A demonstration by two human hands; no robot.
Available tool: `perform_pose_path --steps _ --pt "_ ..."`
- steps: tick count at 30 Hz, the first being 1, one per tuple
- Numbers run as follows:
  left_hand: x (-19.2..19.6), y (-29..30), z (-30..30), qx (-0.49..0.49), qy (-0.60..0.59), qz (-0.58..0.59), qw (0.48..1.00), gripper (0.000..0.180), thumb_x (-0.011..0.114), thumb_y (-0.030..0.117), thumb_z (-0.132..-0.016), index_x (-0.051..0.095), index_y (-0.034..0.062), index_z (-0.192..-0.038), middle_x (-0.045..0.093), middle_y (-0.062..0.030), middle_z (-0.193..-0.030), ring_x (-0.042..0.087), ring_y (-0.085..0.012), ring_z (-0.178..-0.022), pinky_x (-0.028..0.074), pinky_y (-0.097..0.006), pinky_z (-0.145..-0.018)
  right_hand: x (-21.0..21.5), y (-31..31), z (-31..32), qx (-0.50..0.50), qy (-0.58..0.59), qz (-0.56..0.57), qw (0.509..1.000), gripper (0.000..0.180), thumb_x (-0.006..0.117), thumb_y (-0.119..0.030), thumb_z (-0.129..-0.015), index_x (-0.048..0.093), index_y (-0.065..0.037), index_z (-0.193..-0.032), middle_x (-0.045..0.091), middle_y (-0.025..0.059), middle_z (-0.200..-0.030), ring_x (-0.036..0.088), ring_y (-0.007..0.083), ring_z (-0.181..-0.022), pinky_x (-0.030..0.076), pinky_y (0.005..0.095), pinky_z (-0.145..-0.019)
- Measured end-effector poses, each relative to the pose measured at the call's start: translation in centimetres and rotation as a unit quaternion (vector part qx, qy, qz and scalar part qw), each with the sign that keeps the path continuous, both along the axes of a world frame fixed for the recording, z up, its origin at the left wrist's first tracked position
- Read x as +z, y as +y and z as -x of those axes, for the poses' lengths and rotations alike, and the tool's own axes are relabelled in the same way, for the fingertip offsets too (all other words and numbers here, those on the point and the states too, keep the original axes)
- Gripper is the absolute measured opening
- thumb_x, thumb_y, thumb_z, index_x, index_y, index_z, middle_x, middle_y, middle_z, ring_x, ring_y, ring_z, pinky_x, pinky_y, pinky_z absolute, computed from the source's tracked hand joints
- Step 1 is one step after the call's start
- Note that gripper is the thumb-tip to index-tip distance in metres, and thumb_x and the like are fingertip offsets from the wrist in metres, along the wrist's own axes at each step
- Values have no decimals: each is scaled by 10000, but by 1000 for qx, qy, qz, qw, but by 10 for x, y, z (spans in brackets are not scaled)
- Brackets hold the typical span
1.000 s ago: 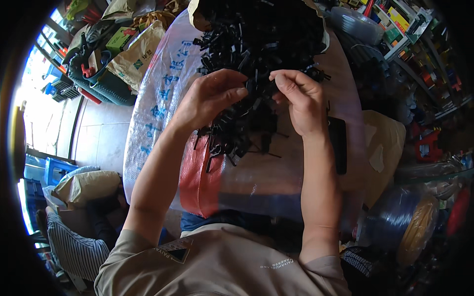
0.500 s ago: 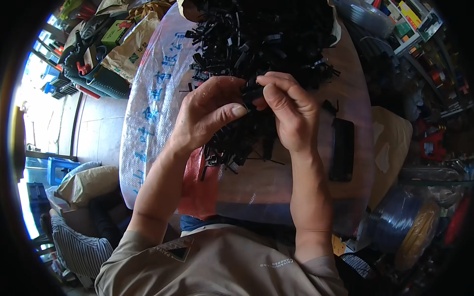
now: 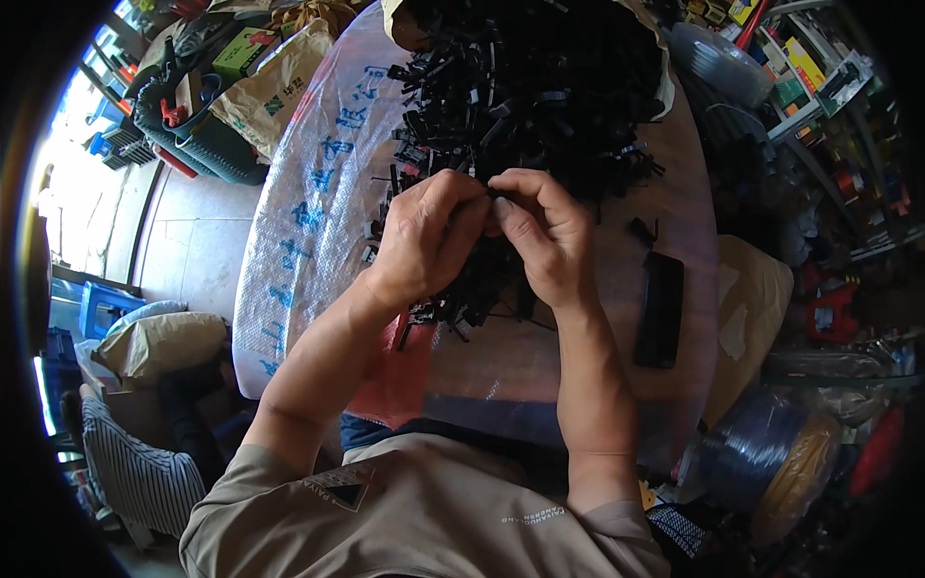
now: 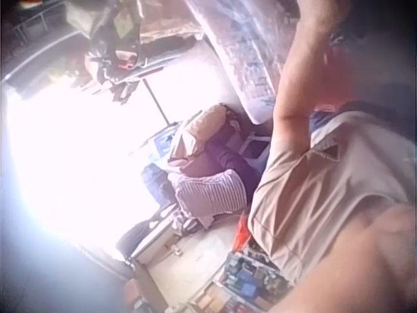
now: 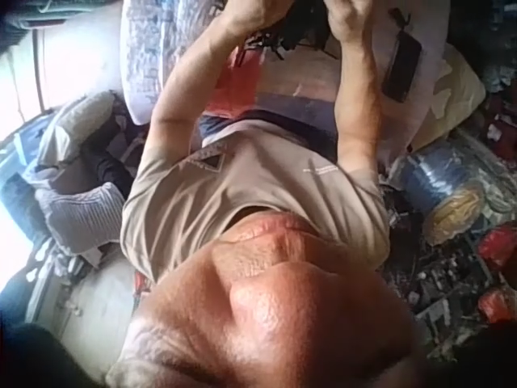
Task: Manually assembling small black plastic components by hand at a workbench.
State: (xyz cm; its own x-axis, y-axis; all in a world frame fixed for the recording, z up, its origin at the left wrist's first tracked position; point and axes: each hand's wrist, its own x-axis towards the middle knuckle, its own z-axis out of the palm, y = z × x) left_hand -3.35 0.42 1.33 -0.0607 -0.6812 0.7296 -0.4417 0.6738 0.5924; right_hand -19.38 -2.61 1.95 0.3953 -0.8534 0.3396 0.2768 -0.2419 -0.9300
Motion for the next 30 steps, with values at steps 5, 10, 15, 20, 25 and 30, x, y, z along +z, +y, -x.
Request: perform_pose_path --steps 5,10,15,20,25,30 --pt "-1 0 3 15 -15 25 999 102 599 -14 -831 518 20 -882 559 -114 -721 586 -296 -637 462 -369 -568 -3 -5 3 17 -12 12 1000 173 557 -7 -913 602 7 -1079 634 35 -885 602 90 -755 506 237 -688" --pt "1 -1 2 -3 -26 46 999 99 600 7 -857 530 17 -927 568 -104 -760 585 -240 -658 463 -338 -586 -5 -6 6 43 -44 -17 998 205 576 -4 -885 596 20 -1087 623 34 -887 570 82 -716 483 231 -686" --pt "4 8 -1 -97 210 -209 950 174 545 156 -978 542 7 -1066 594 -22 -844 518 -68 -680 436 -240 -569 10 3 12 57 -6 -60 997 193 596 -26 -898 614 -2 -1088 647 40 -902 578 75 -713 481 216 -664" --pt "15 9 -3 -234 386 -400 797 205 509 207 -997 552 38 -1104 603 -26 -829 490 -45 -600 374 -180 -504 8 1 21 11 123 43 991 149 640 -98 -913 623 -3 -1027 657 27 -788 566 64 -657 457 190 -597" --pt "13 6 -10 -218 287 -362 860 253 602 227 -943 607 23 -1093 629 -22 -829 565 -66 -684 456 -201 -589 10 2 19 3 132 48 990 109 612 -93 -930 626 2 -982 632 16 -752 556 60 -610 448 184 -563" --pt "16 6 -17 -133 78 -255 955 353 648 143 -867 586 -29 -1169 681 -84 -981 647 -155 -898 521 -294 -802 17 5 17 30 155 43 987 106 578 -83 -947 624 9 -976 613 4 -733 569 57 -611 458 177 -571"
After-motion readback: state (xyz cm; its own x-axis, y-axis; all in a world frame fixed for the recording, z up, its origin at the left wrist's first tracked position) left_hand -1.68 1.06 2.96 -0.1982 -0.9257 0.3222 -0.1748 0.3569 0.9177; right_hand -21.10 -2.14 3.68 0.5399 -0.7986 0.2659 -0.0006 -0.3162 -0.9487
